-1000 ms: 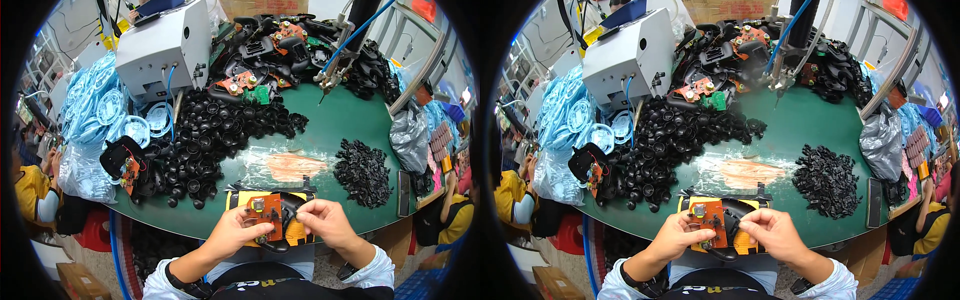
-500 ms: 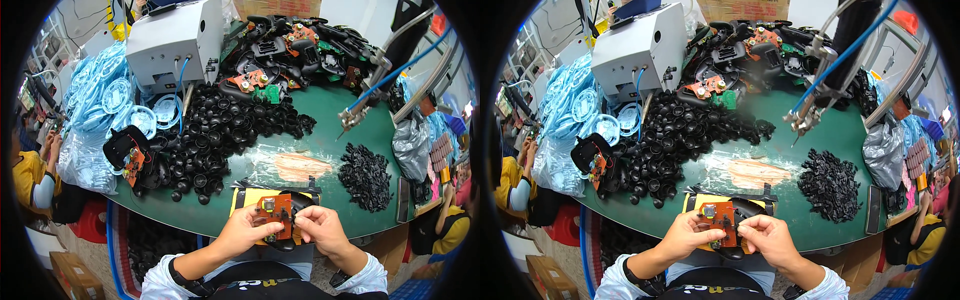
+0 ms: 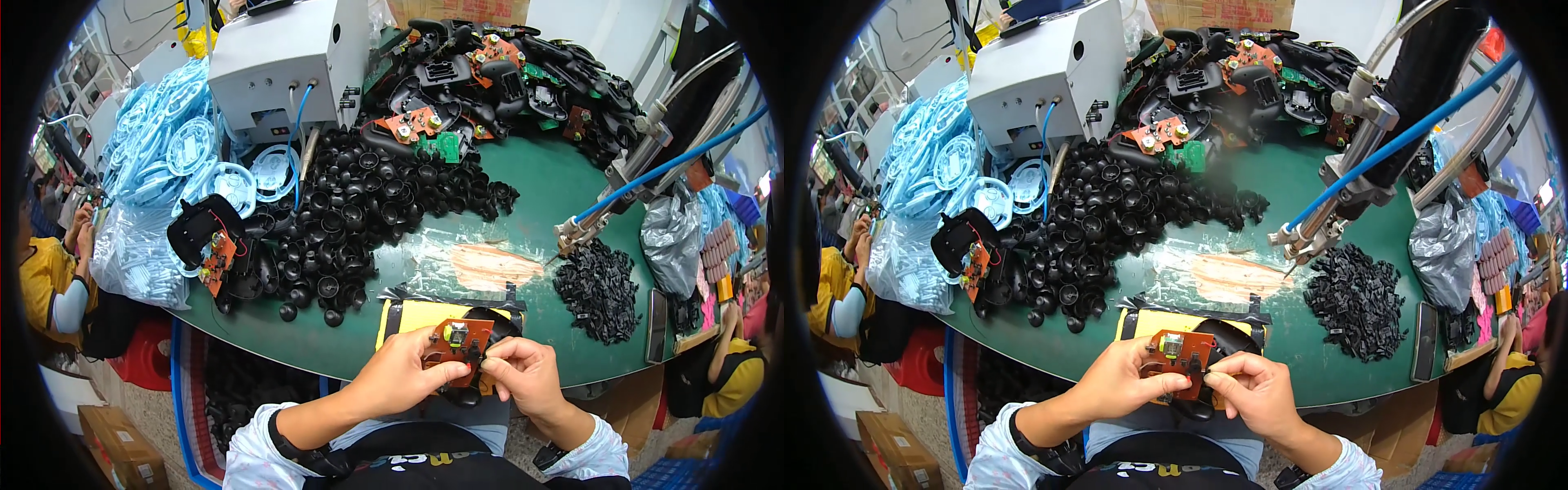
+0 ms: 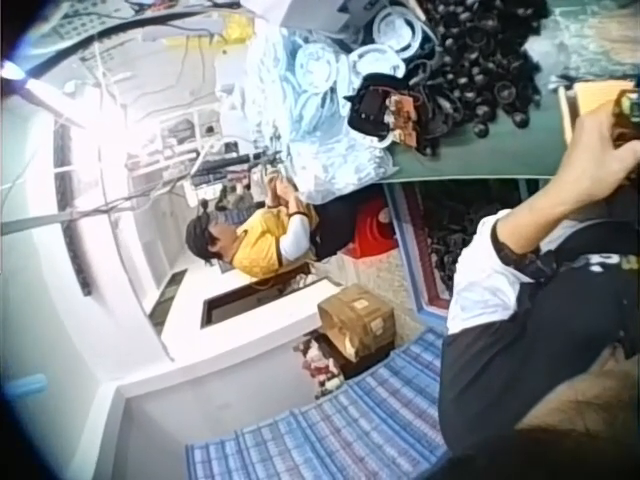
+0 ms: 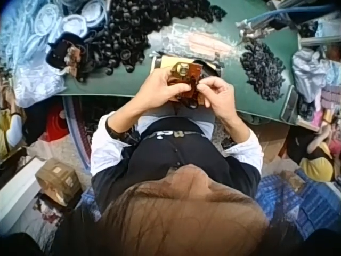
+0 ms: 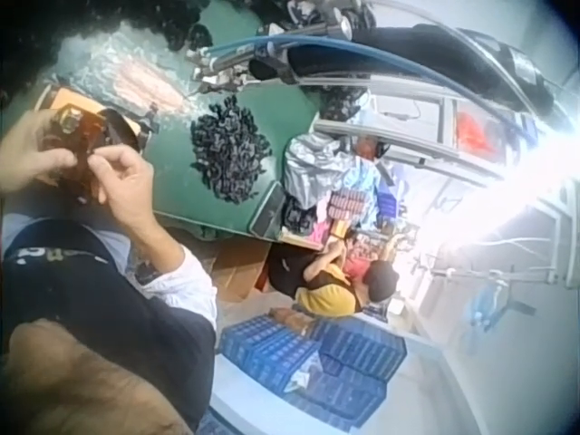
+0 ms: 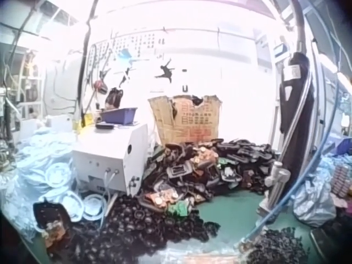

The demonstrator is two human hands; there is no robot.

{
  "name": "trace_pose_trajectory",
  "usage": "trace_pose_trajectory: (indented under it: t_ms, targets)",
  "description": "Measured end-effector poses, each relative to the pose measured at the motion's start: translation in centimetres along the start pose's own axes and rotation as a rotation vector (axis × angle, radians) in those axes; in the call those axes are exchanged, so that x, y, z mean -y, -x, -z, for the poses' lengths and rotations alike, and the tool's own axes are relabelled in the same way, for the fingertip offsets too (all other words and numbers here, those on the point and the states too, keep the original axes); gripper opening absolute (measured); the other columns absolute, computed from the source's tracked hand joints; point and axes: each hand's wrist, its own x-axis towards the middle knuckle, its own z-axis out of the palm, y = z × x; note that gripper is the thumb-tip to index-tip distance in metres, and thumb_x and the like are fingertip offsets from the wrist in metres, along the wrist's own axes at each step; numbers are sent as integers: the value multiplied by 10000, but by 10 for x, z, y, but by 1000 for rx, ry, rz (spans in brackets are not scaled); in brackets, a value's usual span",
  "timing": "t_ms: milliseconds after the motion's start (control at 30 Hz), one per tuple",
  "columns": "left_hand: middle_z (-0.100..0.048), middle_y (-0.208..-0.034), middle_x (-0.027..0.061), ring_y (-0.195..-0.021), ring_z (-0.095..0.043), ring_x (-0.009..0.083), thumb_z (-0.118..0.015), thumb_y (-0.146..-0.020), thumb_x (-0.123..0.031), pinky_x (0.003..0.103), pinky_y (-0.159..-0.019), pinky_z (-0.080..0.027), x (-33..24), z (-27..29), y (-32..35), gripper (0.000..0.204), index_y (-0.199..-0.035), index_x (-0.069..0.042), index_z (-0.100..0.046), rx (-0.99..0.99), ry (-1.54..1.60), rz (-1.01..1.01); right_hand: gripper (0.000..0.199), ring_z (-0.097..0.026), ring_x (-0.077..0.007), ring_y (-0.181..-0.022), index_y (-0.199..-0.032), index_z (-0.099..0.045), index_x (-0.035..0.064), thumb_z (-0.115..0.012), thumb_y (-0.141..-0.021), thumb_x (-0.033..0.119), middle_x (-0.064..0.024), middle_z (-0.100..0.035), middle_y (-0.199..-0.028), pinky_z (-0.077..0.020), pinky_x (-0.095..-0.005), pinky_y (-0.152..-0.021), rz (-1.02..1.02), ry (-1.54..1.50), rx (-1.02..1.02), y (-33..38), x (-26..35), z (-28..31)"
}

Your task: Assembling internal circuit boards and components into plastic controller housings using an automated dispenser and hand tools.

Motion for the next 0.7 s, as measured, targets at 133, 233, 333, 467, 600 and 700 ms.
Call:
trace_pose_trajectory:
  t_ms: [133, 233, 333, 467, 600, 700]
  targets:
    - [-703, -950, 78, -831, -641, 99, -688, -894, -127, 260, -721, -523, 4, 5, -6, 342, -1188, 16, -586, 3, -38, 2, 108, -555, -54, -564, -929, -681, -26, -723, -849, 34, -54, -649, -813, -436, -200, -484, 81, 106, -24, 0, 2, 3]
    - [-701, -957, 62, -821, -626, 81, -705, -864, -113, 259, -741, -512, -6, 26, -21, 305, -1125, 9, -606, 343, 110, 108, 418, -618, -142, -716, -1074, -660, 18, -843, -724, 156, -103, -631, -983, -509, -259, -614, 548, 792, 30, -2, 30, 20]
    - [-684, -1071, 83, -960, -623, 100, -730, -859, -91, 258, -863, -500, -17, 37, -36, 390, -1200, 19, -577, 518, -18, 297, 627, -633, -272, -913, -1214, -595, 29, -865, -685, 231, -172, -580, -1179, -539, -334, -762, 794, 1004, 108, -13, 51, 14]
    - [-691, -1016, 81, -898, -628, 88, -702, -854, -67, 242, -776, -512, -15, 37, -52, 355, -1175, 18, -579, 707, 53, 271, 797, -560, -402, -1150, -1340, -500, 19, -863, -679, 274, -241, -498, -1342, -503, -426, -932, 869, 1030, 368, -24, 44, 9]
    - [-695, -913, 61, -787, -625, 67, -701, -842, -71, 216, -673, -503, -17, 38, -57, 330, -1146, 14, -603, 728, 41, 280, 788, -573, -393, -1138, -1331, -495, 7, -858, -682, 268, -239, -506, -1330, -512, -426, -918, 924, 991, 383, -31, 37, 13]
    - [-697, -891, 55, -747, -617, 61, -702, -843, -78, 209, -640, -494, -18, 42, -65, 309, -1126, 14, -618, 799, 19, 337, 773, -575, -387, -1134, -1327, -504, 10, -859, -688, 261, -234, -520, -1309, -510, -416, -921, 940, 1004, 344, -31, 29, 11]
